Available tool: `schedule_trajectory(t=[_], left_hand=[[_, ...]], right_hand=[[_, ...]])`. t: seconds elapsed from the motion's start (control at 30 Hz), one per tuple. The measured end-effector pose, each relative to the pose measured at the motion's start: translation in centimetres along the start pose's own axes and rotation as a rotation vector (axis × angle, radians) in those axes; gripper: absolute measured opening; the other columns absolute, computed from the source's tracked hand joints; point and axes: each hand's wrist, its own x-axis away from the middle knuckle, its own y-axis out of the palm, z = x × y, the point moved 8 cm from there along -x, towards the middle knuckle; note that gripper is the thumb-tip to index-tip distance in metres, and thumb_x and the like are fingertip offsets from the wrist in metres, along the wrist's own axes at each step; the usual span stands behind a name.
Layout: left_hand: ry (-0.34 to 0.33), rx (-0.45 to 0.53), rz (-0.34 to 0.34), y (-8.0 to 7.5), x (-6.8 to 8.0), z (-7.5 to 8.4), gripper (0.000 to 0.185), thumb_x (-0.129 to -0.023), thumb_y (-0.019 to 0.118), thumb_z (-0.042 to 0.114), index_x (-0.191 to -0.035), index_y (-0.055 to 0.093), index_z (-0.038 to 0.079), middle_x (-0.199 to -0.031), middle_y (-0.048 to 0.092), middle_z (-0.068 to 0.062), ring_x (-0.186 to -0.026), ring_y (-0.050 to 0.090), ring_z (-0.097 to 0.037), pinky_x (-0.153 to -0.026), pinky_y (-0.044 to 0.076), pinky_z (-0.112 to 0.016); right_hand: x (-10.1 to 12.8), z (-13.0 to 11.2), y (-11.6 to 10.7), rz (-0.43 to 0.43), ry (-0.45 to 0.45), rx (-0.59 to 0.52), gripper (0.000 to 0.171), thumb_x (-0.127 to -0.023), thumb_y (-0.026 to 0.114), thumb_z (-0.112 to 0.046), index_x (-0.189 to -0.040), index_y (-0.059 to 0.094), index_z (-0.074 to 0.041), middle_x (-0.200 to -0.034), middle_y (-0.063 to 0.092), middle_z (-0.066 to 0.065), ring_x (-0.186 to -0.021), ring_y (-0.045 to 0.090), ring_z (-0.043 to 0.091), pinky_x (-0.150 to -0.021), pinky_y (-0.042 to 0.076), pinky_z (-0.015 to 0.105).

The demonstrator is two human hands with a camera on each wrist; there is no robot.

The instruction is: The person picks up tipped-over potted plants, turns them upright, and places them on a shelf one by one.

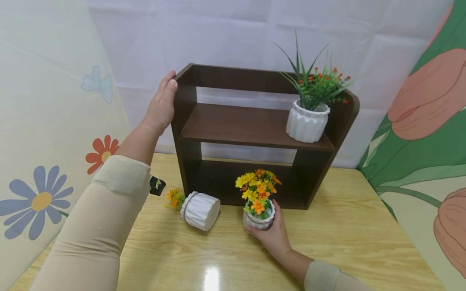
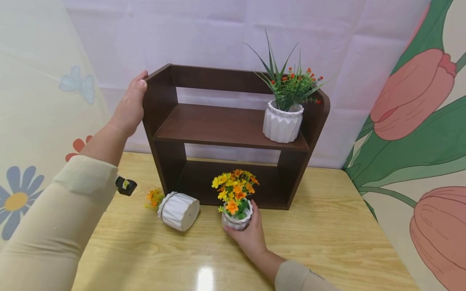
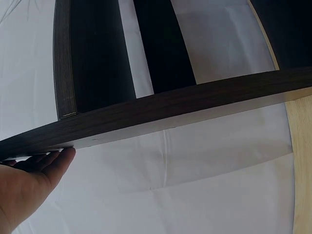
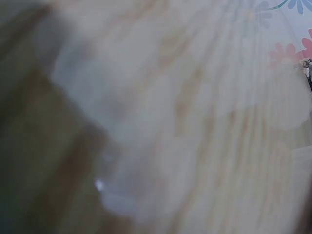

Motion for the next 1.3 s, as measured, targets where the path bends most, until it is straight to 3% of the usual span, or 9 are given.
schedule_trajectory(t=[0.3,0.7,1.3], left_hand=[[-0.010,0.002,-0.001,0.01,0.05,-0.10,0.058,-0.104,0.014,0.051,-0.158,0.009,0.032,-0.167,0.007,0.006,-0.154,0.007,-0.022,-0.124,0.005,-0.052],[-0.018,0.002,0.001,0.01,0.14,-0.12,0.058,-0.104,0.014,0.051,-0.158,0.009,0.032,-0.167,0.007,0.006,-0.154,0.007,-0.023,-0.123,0.005,-0.053],[-0.014,0.013,0.009,0.01,0.12,0.07,0.057,-0.104,0.015,0.049,-0.158,0.011,0.030,-0.166,0.010,0.002,-0.153,0.008,-0.023,-0.123,0.007,-0.052]], right_hand=[[0.06,0.23,0.08,0.007,0.011,0.010,0.114,-0.067,0.091,-0.021,-0.153,0.018,-0.006,-0.151,0.028,0.028,-0.141,0.032,0.045,-0.116,0.024,0.059],[0.19,0.44,0.39,0.015,0.057,-0.062,0.119,-0.066,0.091,-0.018,-0.155,0.013,-0.008,-0.157,0.022,0.026,-0.145,0.025,0.044,-0.119,0.020,0.057],[-0.22,0.08,0.56,0.036,0.039,-0.168,0.104,-0.069,0.088,-0.011,-0.149,0.023,-0.006,-0.150,0.037,0.021,-0.140,0.036,0.039,-0.118,0.025,0.055]])
